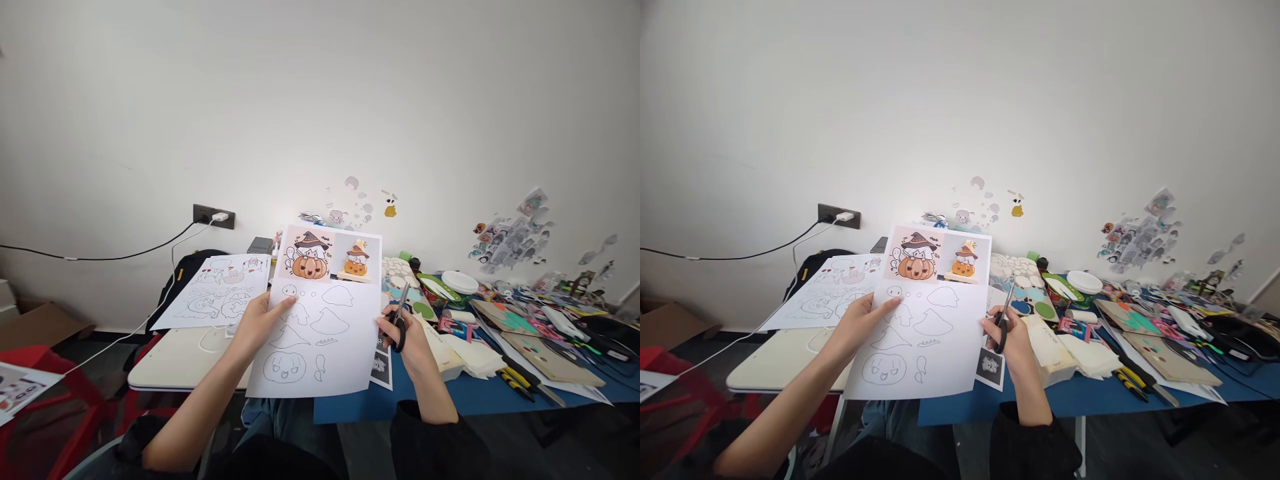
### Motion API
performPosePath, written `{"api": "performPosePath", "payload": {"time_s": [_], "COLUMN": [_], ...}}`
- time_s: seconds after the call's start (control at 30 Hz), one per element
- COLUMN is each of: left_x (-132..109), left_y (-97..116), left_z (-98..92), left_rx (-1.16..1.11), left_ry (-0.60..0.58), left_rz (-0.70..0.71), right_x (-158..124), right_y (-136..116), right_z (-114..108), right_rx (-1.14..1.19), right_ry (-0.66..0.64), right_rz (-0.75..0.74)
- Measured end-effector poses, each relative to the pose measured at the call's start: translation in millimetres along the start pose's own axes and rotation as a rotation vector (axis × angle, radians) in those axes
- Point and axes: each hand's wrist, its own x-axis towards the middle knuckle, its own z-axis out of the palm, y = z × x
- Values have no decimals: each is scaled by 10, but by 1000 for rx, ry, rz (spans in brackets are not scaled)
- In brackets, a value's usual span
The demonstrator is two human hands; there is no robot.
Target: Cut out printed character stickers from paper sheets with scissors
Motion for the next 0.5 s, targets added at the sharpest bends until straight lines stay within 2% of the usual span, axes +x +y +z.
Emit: {"api": "performPosePath", "payload": {"time_s": [0.17,0.5], "left_x": [-14,-19], "left_y": [-6,-14], "left_z": [25,13], "left_rx": [-3,34], "left_ry": [79,111], "left_rz": [24,42], "right_x": [-26,-93], "right_y": [51,58], "right_z": [41,52], "right_rx": [-65,-139], "right_ry": [-45,-106], "right_rz": [27,33]}}
